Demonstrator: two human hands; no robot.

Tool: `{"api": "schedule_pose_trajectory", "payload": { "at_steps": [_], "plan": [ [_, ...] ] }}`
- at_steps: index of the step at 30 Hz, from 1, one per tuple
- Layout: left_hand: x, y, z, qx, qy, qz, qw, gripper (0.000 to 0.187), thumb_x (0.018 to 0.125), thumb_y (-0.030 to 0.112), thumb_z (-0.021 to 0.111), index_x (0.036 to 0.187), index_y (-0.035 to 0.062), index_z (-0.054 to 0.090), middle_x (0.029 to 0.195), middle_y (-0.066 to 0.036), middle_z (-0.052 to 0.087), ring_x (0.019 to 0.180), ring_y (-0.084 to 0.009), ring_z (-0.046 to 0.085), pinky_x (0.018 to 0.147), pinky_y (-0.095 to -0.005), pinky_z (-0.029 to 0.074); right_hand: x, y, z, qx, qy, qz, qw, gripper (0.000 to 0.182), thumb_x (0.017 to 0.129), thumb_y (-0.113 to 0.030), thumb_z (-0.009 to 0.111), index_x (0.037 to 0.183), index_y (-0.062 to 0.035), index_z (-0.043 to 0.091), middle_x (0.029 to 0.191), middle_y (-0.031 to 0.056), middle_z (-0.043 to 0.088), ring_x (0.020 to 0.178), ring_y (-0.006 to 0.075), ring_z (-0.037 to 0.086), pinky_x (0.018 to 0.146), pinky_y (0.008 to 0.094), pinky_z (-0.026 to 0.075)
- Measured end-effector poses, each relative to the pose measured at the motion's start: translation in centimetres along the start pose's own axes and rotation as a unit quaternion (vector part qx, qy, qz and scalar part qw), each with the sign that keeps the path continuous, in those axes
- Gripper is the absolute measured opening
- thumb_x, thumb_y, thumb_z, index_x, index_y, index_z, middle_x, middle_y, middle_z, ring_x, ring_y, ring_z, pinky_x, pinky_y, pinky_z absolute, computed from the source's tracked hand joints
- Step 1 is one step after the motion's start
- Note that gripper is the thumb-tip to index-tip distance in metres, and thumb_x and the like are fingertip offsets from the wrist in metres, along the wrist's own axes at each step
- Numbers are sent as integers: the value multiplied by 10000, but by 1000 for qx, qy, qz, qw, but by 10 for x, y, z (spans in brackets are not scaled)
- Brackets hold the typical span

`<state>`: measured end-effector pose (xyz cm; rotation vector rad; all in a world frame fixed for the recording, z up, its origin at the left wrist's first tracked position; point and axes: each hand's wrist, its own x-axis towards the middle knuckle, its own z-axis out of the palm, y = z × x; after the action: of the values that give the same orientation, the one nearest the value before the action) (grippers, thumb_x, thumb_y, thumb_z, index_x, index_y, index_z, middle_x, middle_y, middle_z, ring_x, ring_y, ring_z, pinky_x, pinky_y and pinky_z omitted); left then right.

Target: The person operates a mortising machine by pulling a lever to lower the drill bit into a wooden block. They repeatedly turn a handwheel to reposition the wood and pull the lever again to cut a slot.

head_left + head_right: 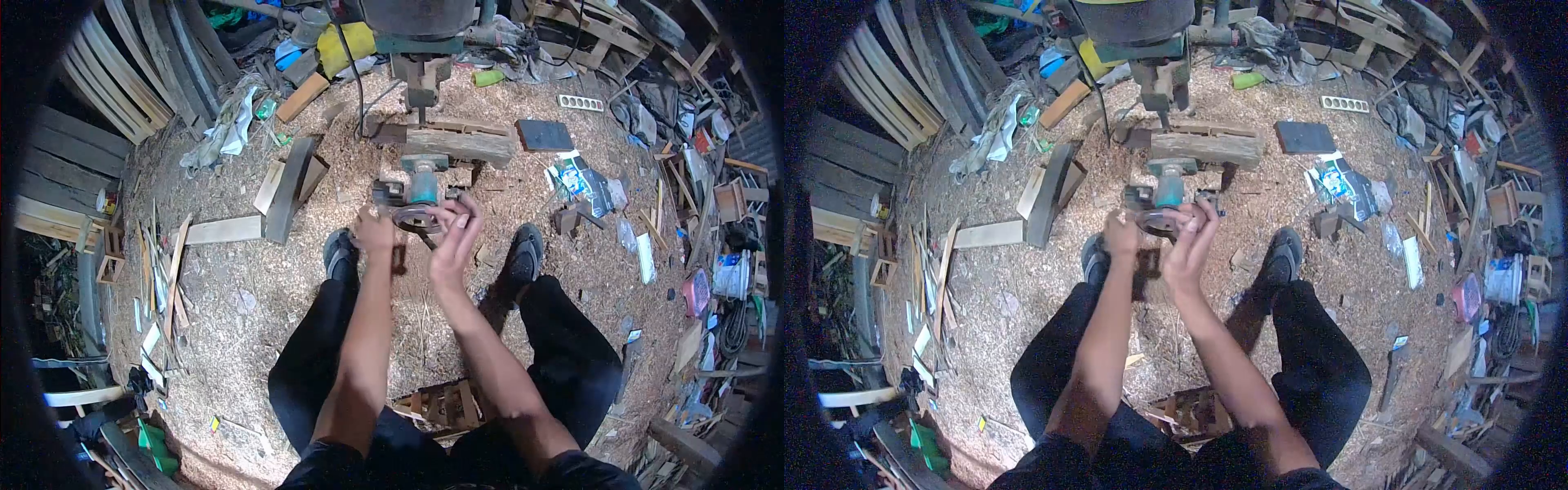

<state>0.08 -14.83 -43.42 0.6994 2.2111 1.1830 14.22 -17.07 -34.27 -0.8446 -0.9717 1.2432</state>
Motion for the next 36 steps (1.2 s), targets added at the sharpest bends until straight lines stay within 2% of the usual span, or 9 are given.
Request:
{"api": "schedule_pose_trajectory", "payload": {
  "at_steps": [2,6,13,16,20,24,27,30,36],
  "plan": [
    [-3,-9,-11,128,52,-26,990,562,960,474,469,1225,-6,594,1205,-256,614,1164,-377,552,1028,-418,393,8,-3,-3,-126,11,6,992,579,1060,-408,325,1422,44,296,1313,248,464,1234,336,473,1074,411,343],
    [-31,65,3,-130,8,193,972,436,982,373,443,1203,33,602,1193,-223,615,1140,-396,552,988,-466,424,15,38,-16,-236,4,122,964,605,1046,-419,368,1391,72,297,1273,261,485,1167,317,512,1012,394,395],
    [-19,29,0,200,115,54,972,404,1009,314,404,1274,51,559,1194,-213,598,1113,-364,565,979,-420,420,24,-23,9,-192,67,9,979,511,1061,-410,331,1289,42,402,1173,192,543,1119,272,535,1000,399,398],
    [-15,79,-1,-141,0,68,988,447,988,353,453,1286,37,556,1294,-216,541,1215,-376,497,1082,-468,319,40,14,-11,-243,37,213,946,564,1062,-437,298,1276,74,405,1187,203,546,1114,280,528,1004,390,388],
    [-34,103,15,162,24,223,961,387,995,305,469,1183,-3,609,1215,-188,598,1145,-325,543,1016,-392,393,38,45,-19,-184,-88,155,967,684,1054,-483,190,1320,98,435,1304,314,490,1231,356,482,1066,412,337],
    [27,-11,36,-288,-4,107,952,366,978,288,490,1156,-7,615,1169,-217,599,1131,-351,540,994,-419,404,36,-19,19,-134,-69,197,969,732,1031,-553,191,1400,57,358,1357,285,471,1292,326,448,1097,409,312],
    [6,-7,15,-50,118,66,990,368,998,286,466,1147,-23,602,1171,-203,590,1095,-306,543,958,-427,411,33,-30,43,-8,-39,203,978,666,1037,-552,247,1286,51,376,1238,211,544,1152,317,527,1024,438,370],
    [-8,47,2,-182,85,49,978,362,994,288,478,1142,-17,604,1196,-216,577,1086,-327,545,955,-437,411,58,-27,12,-234,8,89,968,677,1038,-541,268,1336,62,351,1294,244,522,1197,354,509,1038,434,360],
    [-13,81,28,-21,121,228,966,224,971,173,518,1027,12,664,1035,-116,668,1045,-273,590,956,-392,431,57,58,-12,-277,-8,85,957,604,1047,-481,302,1255,66,453,1240,265,539,1120,412,532,987,415,398]
  ]
}}
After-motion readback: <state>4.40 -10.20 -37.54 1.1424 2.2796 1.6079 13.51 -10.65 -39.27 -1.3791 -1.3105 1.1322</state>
